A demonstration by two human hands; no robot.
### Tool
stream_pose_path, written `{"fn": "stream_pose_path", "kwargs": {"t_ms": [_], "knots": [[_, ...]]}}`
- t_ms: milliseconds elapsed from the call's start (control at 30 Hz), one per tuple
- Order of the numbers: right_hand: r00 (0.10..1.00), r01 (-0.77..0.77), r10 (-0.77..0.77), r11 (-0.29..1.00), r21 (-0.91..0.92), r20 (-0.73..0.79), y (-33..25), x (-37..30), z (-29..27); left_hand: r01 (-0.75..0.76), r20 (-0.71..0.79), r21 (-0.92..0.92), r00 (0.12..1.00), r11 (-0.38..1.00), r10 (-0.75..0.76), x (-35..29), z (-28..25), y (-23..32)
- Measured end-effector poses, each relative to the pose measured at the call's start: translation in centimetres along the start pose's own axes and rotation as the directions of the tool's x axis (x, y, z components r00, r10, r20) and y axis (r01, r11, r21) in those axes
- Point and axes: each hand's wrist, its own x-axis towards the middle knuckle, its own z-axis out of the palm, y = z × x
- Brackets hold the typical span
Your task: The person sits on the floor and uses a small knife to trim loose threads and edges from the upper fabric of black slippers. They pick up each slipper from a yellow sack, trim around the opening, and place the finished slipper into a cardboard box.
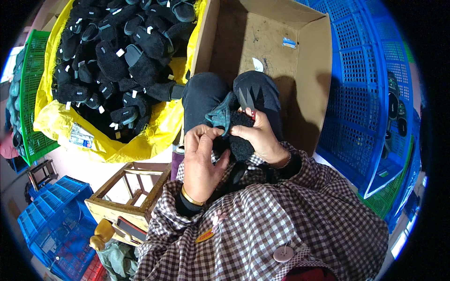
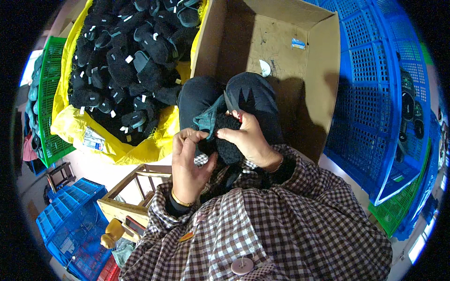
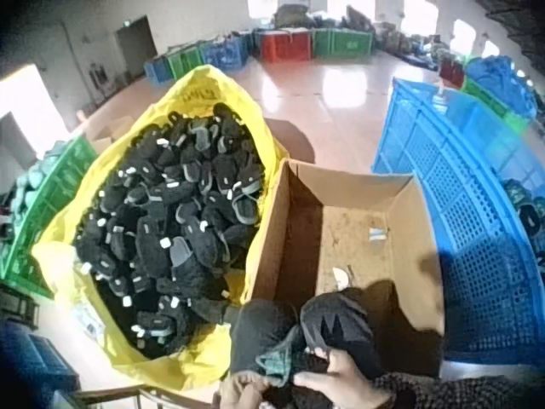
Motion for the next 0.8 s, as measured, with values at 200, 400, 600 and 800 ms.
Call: {"fn": "stream_pose_path", "kwargs": {"t_ms": [200, 400, 600, 800], "knots": [[0.999, 0.031, -0.029, 0.994, 0.101, -0.023, 0.5, -1.0, -0.5, -0.154, 0.124, 0.090, 0.982, 0.984, 0.142, -0.2, 0.0, -0.3], [1.000, 0.005, -0.005, 0.968, 0.252, -0.004, 0.3, -1.4, -1.1, -0.201, 0.034, 0.115, 0.980, 0.973, 0.198, -1.0, 1.6, -0.5], [0.998, 0.042, -0.024, 0.944, 0.328, -0.059, -0.7, -2.1, -1.2, -0.209, -0.027, 0.118, 0.977, 0.971, 0.213, -1.2, 3.4, -2.0], [0.990, 0.126, -0.105, 0.959, 0.252, -0.096, 0.8, -1.6, -2.3, -0.264, -0.062, 0.132, 0.960, 0.955, 0.274, -0.1, 4.7, -1.2]]}}
